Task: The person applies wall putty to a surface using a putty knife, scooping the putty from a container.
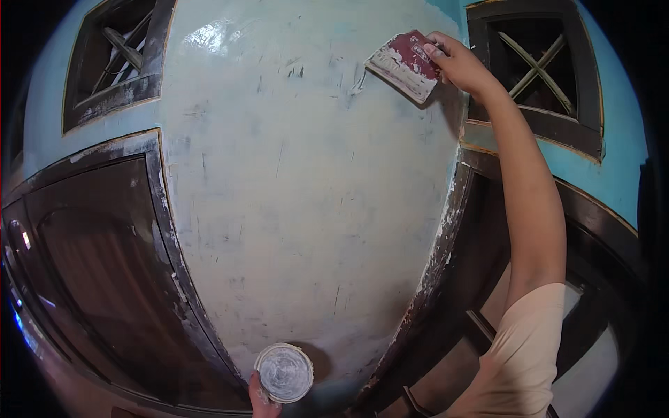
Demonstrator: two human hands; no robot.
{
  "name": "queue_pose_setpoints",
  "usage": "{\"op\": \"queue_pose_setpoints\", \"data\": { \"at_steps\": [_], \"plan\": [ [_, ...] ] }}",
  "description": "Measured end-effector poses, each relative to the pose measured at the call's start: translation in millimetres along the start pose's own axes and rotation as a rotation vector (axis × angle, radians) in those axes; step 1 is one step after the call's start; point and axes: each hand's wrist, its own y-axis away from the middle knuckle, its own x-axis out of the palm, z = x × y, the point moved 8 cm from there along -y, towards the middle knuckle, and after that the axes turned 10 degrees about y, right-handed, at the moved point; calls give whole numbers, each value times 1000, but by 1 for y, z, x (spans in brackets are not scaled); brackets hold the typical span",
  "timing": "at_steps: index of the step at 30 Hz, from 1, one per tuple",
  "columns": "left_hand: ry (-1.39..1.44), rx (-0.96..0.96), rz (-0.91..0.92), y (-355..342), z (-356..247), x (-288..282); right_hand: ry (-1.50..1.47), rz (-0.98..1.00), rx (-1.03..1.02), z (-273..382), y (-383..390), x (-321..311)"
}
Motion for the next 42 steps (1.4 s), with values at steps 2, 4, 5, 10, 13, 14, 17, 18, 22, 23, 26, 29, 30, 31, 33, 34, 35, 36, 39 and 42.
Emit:
{"op": "queue_pose_setpoints", "data": {
  "at_steps": [2, 4, 5, 10, 13, 14, 17, 18, 22, 23, 26, 29, 30, 31, 33, 34, 35, 36, 39, 42],
  "plan": [
    [13, 3, -7, 1, 0, -1, -48, 153, -20, 13, 6, 13],
    [2, 34, 31, -2, 1, 2, -152, 217, -18, 21, 7, 33],
    [6, 15, 12, -3, 3, 3, -65, 181, -17, 23, 6, 34],
    [-16, 31, 11, -3, 6, 13, -72, 50, 37, -4, 4, 14],
    [-56, 5, 41, 1, 10, 23, -124, 118, 23, -3, 10, 20],
    [-136, 32, 90, 1, 9, 19, -151, 161, 2, 6, 12, 27],
    [-128, 40, 87, 1, 11, 21, -46, 196, -71, 24, 4, 44],
    [-37, 17, 36, 1, 14, 21, 30, 182, -120, 30, 3, 45],
    [-72, -14, 36, -4, 23, 33, 483, -2, -263, 27, -1, 40],
    [-73, -6, 14, -8, 24, 22, 517, -16, -268, 25, -7, 39],
    [-100, 14, 28, -5, 24, 23, 552, -94, -273, 22, -16, 26],
    [-71, 6, 13, -7, 24, 25, 549, -152, -281, 5, -24, 5],
    [-15, -10, -41, -10, 26, 20, 531, -197, -294, -2, -25, -6],
    [-13, -9, -45, -11, 26, 17, 533, -268, -353, 3, -23, -14],
    [45, 18, -12, -15, 24, 16, 333, -210, -176, -15, -24, -20],
    [47, 17, -12, -17, 24, 14, 139, -153, 4, -26, -21, -25],
    [-8, 31, 10, -19, 23, 14, 84, -79, 72, -27, -17, -26],
    [-63, 45, 32, -19, 22, 15, 85, -80, 71, -22, -12, -26],
    [-18, 24, 15, -20, 25, 18, -180, -51, 39, 4, 6, -21],
    [-26, 26, 9, -15, 22, 27, -329, 27, -29, 37, 13, -6]
  ]
}}
